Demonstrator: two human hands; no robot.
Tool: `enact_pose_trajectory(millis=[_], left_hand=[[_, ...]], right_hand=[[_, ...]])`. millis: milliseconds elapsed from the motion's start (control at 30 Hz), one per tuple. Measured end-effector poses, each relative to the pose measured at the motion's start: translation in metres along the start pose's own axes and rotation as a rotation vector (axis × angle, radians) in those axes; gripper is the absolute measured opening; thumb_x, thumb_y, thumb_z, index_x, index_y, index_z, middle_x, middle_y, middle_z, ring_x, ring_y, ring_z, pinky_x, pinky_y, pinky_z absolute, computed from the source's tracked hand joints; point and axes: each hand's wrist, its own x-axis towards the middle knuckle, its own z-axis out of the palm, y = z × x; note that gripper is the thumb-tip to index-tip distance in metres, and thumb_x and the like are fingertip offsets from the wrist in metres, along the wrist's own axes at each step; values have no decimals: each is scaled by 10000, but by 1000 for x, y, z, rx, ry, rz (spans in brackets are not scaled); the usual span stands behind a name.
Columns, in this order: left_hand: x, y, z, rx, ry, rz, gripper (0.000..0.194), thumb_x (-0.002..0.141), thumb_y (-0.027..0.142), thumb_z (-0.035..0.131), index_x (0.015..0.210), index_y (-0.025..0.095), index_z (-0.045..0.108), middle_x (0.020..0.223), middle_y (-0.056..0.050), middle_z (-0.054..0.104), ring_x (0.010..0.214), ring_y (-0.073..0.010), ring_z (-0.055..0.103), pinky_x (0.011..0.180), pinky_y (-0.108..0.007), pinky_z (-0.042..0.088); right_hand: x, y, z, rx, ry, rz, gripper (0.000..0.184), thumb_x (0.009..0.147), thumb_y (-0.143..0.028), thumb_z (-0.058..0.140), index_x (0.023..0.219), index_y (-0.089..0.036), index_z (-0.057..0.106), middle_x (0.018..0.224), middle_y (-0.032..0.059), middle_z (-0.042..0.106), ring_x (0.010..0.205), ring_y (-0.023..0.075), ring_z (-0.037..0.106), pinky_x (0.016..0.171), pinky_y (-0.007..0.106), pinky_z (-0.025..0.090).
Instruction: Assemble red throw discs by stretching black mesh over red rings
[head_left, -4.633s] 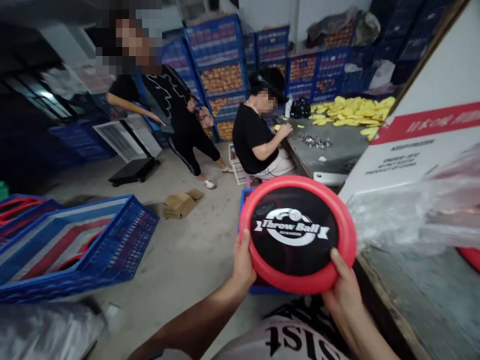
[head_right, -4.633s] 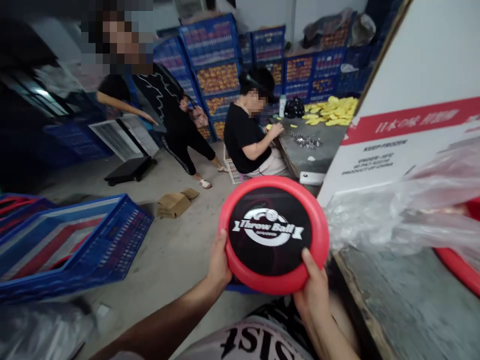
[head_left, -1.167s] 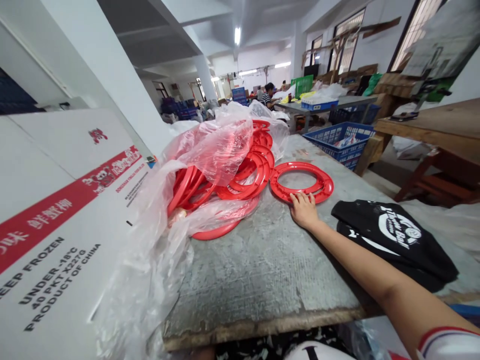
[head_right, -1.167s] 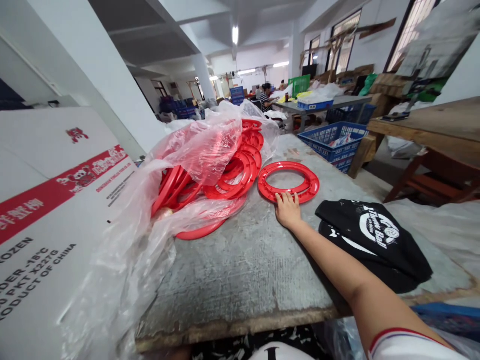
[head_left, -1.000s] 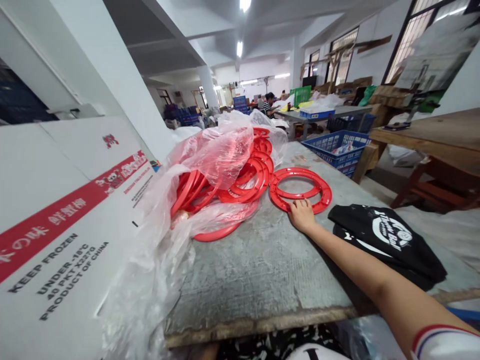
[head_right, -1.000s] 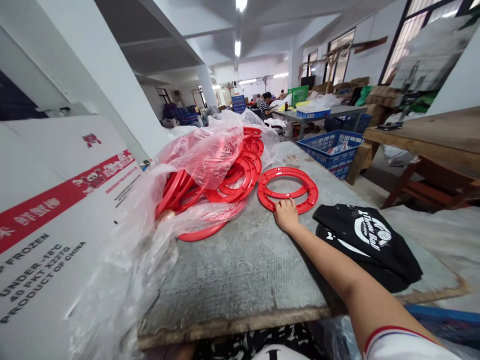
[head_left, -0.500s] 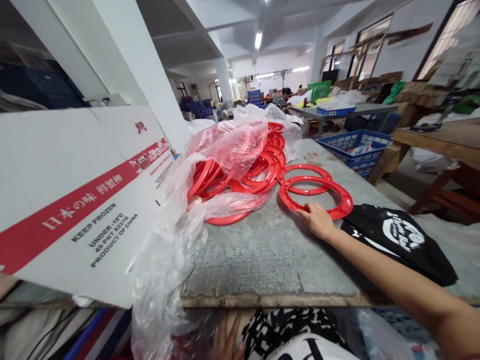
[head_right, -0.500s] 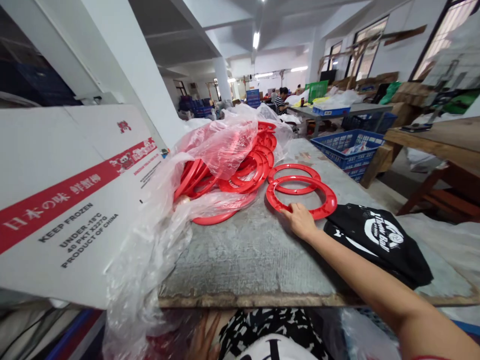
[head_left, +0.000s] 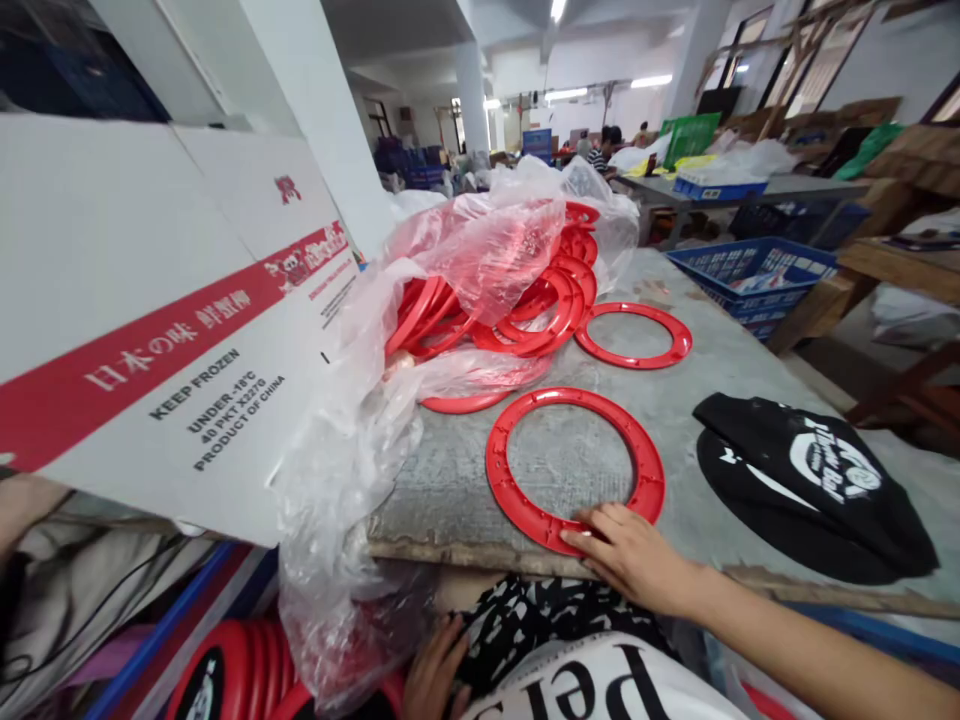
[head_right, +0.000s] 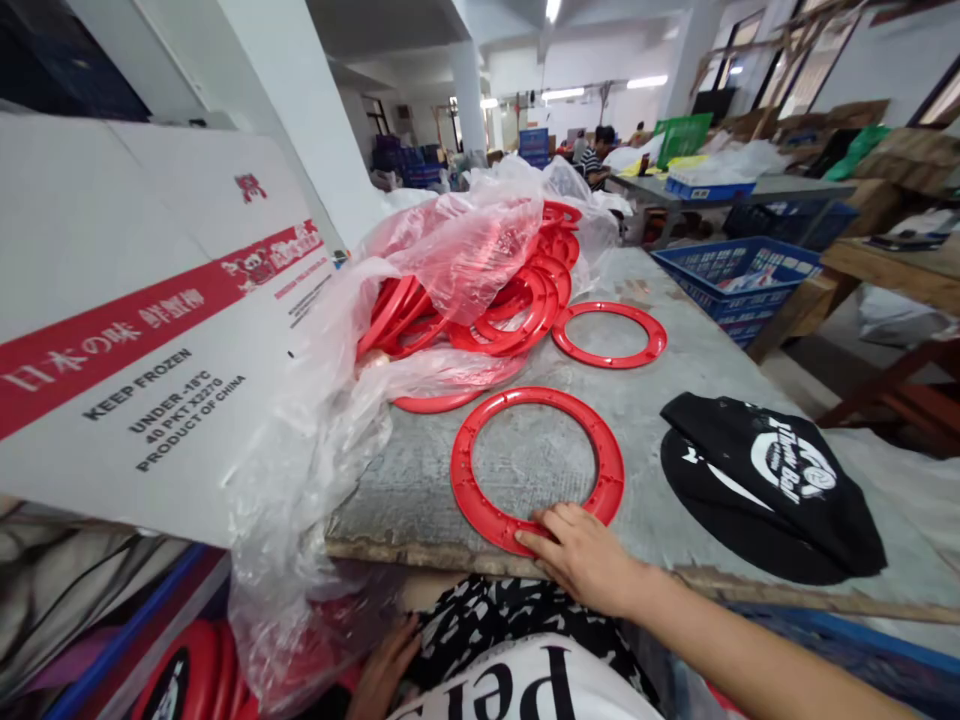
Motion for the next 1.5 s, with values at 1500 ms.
enact_pose_trajectory(millis=[1500], left_hand=[[166,84,2,305,143,658,363,916,353,641,1263,270,704,1248,-117,659,1240,-311,521,1202,-570,232]], right_hand=[[-134,199,-104,-137,364,1514,77,796,-252,732,811,-182,761,844,98,732,882,283,678,807,364,508]])
